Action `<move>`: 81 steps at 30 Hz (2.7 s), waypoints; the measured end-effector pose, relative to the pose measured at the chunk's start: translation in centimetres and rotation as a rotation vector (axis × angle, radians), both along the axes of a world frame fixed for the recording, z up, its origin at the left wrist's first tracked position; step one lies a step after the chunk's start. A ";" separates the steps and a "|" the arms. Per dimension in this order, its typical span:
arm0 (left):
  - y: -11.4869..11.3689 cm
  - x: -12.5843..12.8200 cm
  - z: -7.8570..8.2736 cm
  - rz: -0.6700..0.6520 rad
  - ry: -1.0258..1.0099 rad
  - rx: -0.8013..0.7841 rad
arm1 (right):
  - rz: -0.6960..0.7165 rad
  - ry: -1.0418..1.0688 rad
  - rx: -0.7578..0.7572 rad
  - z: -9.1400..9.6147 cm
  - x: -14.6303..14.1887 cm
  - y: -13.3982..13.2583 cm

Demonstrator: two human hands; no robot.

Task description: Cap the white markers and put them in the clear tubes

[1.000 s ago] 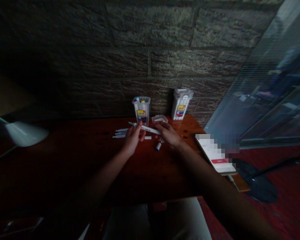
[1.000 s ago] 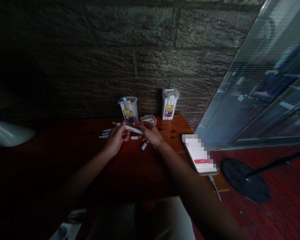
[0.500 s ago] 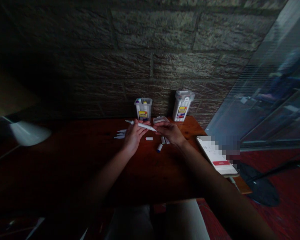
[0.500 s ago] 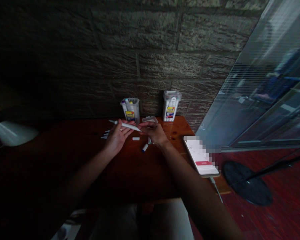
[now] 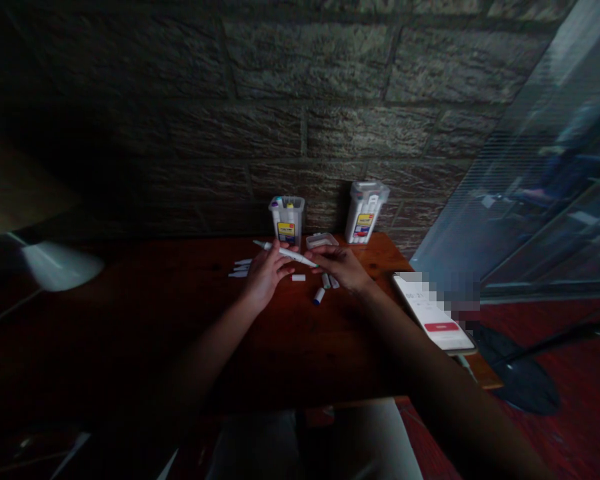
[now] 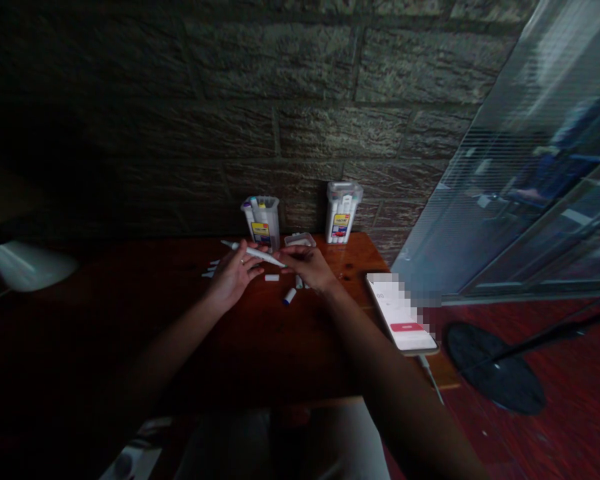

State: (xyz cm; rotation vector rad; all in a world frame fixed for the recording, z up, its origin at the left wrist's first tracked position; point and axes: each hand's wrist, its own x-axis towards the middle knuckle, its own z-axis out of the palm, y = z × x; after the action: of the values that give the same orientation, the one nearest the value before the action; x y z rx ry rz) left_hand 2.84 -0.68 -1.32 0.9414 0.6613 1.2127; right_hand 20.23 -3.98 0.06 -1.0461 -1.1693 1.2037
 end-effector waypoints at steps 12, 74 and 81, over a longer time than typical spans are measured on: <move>-0.9 0.4 -1.0 -0.183 0.230 0.219 | -0.285 -0.421 0.044 -0.9 0.7 0.5; 0.0 0.7 -2.0 0.052 0.240 0.277 | 0.314 0.026 0.069 -0.7 -1.1 -0.5; 0.0 0.8 -2.1 0.118 0.312 0.372 | 0.254 0.004 0.088 0.3 -0.6 -1.0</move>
State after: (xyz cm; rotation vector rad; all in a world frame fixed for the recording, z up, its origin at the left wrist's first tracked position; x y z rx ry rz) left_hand 3.59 -0.69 -3.40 1.4391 0.7584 1.3330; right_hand 19.64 -4.98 0.34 -0.8467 -1.3699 1.3362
